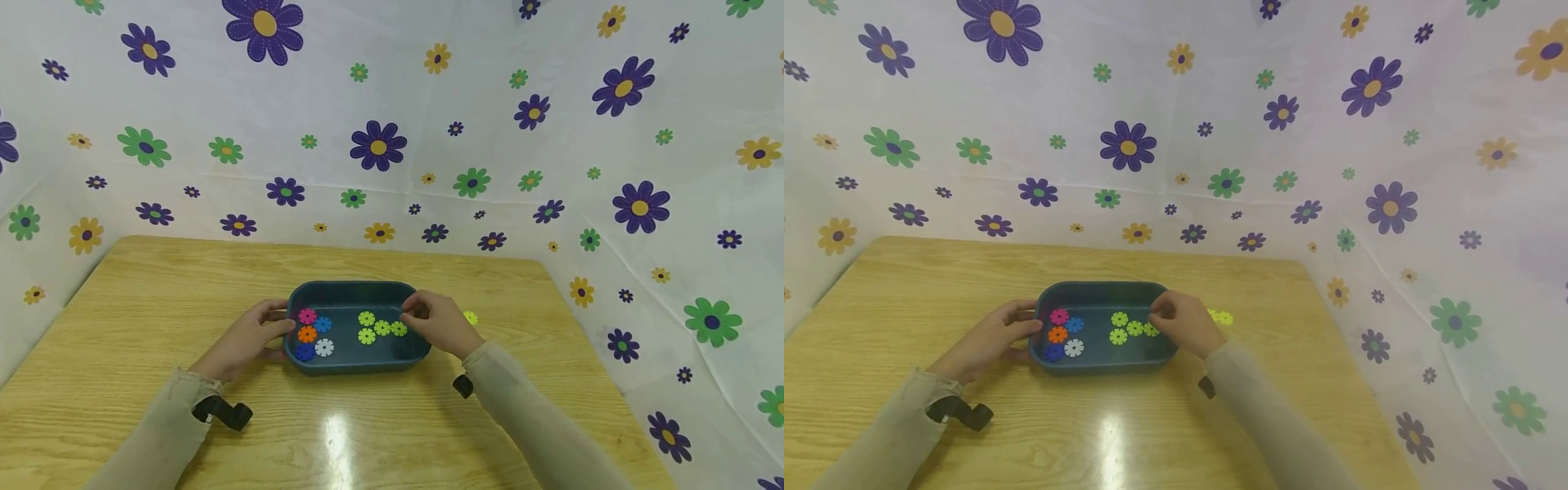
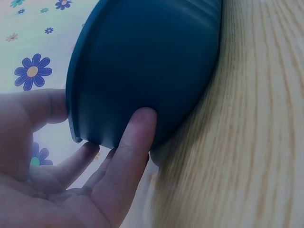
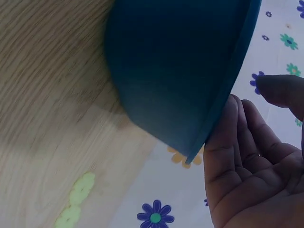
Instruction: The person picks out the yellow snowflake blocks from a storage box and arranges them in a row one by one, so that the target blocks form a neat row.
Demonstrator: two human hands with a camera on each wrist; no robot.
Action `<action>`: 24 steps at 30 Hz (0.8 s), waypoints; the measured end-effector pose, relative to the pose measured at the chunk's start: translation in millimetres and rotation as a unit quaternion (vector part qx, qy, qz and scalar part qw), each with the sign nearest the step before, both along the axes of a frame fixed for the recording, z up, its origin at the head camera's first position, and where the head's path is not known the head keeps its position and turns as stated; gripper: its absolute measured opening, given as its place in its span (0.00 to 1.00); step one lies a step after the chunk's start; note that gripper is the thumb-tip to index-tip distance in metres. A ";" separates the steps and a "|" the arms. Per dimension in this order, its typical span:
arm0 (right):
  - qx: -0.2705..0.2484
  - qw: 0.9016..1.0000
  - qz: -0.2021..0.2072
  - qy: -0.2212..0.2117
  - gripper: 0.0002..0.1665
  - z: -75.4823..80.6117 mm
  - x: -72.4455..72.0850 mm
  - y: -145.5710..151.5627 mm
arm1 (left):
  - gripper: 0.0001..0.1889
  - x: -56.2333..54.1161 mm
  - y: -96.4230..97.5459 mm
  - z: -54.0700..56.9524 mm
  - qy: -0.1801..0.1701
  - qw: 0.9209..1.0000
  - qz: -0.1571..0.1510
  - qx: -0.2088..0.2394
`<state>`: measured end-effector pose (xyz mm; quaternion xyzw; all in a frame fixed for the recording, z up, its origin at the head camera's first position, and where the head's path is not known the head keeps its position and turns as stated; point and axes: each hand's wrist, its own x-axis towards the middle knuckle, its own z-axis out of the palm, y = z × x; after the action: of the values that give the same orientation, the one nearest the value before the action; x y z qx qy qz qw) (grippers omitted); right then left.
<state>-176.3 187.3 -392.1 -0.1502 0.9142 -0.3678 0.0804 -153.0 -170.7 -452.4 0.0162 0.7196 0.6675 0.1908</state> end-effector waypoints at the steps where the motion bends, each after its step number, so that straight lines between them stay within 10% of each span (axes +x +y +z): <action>1: 0.000 1.000 0.005 -0.002 0.07 -0.7 -0.2 -3.8 | 0.36 -0.2 -0.2 0.0 0.000 1.000 0.001 -0.001; 24: 0.080 0.993 0.065 -0.056 0.14 -29.5 -8.6 -50.4 | 0.35 1.1 0.3 0.9 0.001 1.000 0.005 0.001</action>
<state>-185.0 136.9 -421.6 -0.1813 0.9230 -0.2954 0.1671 -152.0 -170.4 -451.5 0.0140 0.7193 0.6690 0.1867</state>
